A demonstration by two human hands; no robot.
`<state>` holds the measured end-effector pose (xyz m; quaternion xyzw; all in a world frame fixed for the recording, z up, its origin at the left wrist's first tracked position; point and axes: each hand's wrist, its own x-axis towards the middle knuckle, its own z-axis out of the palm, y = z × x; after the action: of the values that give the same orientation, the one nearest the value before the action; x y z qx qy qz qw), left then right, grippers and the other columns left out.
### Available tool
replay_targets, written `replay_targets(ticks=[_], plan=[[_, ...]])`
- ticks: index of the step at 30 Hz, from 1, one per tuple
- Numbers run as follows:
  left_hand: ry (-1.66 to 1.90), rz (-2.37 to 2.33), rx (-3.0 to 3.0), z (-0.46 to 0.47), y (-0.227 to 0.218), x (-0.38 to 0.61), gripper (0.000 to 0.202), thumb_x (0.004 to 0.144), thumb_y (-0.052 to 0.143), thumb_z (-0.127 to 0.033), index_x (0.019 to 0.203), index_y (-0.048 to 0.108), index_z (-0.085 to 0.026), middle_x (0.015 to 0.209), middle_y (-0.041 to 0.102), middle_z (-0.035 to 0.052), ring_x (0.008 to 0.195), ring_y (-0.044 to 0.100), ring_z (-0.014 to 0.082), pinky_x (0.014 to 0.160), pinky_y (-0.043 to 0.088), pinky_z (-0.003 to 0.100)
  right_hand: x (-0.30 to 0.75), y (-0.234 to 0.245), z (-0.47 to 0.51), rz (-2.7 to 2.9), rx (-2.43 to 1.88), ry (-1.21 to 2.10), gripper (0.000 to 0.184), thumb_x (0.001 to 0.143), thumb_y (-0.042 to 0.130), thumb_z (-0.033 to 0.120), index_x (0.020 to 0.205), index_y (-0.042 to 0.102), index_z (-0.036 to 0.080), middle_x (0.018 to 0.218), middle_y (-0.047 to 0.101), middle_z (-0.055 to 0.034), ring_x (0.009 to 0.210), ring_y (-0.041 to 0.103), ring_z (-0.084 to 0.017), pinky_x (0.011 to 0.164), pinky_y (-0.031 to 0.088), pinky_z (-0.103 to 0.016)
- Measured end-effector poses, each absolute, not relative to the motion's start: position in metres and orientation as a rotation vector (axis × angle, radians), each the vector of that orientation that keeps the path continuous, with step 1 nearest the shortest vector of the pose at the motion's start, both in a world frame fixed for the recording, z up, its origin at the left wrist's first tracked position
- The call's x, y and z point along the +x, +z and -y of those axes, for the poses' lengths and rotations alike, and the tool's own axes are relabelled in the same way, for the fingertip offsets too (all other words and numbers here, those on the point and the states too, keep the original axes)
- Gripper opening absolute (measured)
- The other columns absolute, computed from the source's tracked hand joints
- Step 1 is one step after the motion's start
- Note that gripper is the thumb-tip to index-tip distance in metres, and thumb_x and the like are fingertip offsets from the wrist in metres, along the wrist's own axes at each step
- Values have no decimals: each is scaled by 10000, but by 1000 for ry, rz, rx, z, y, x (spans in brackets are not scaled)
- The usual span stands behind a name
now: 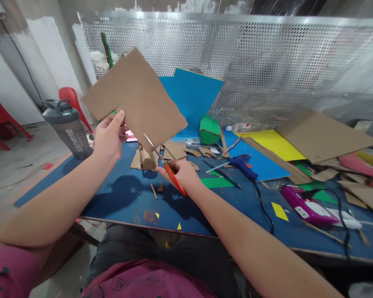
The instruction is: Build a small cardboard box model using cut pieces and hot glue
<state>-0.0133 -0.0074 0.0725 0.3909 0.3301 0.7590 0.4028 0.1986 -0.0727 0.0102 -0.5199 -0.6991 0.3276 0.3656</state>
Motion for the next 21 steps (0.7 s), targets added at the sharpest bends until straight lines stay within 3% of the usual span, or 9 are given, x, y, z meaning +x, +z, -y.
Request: replay_targets(ticks=[7, 12, 16, 21], plan=[[1939, -858, 1024, 0, 67, -18, 388, 778, 935, -483, 770, 648, -222, 703, 701, -6, 562, 611, 98, 480, 475, 205, 193, 5, 70, 1791, -1351, 735, 683, 646, 692, 880, 535, 494, 236, 498, 404, 20, 510, 377, -131, 480, 303, -291], [1950, -849, 1072, 0, 64, -16, 408, 805, 903, -545, 818, 635, -237, 792, 738, 7, 673, 687, 131, 563, 533, 243, 195, 11, 71, 1824, -1330, 786, 676, 656, 691, 874, 548, 480, 241, 506, 399, 30, 509, 368, -124, 480, 298, -286], [1968, -814, 1070, 1, 63, -13, 430, 787, 911, -564, 866, 636, -242, 888, 773, 23, 771, 723, 150, 579, 544, 230, 195, 14, 73, 1785, -1317, 962, 672, 629, 716, 880, 579, 494, 248, 506, 404, 39, 488, 386, -127, 471, 326, -284], [1996, -768, 1056, 0, 62, -13, 456, 789, 909, -573, 901, 621, -239, 940, 765, 18, 812, 729, 139, 571, 550, 196, 194, 10, 71, 1812, -1342, 770, 668, 646, 703, 866, 563, 540, 224, 521, 418, 26, 534, 394, -130, 510, 316, -289]])
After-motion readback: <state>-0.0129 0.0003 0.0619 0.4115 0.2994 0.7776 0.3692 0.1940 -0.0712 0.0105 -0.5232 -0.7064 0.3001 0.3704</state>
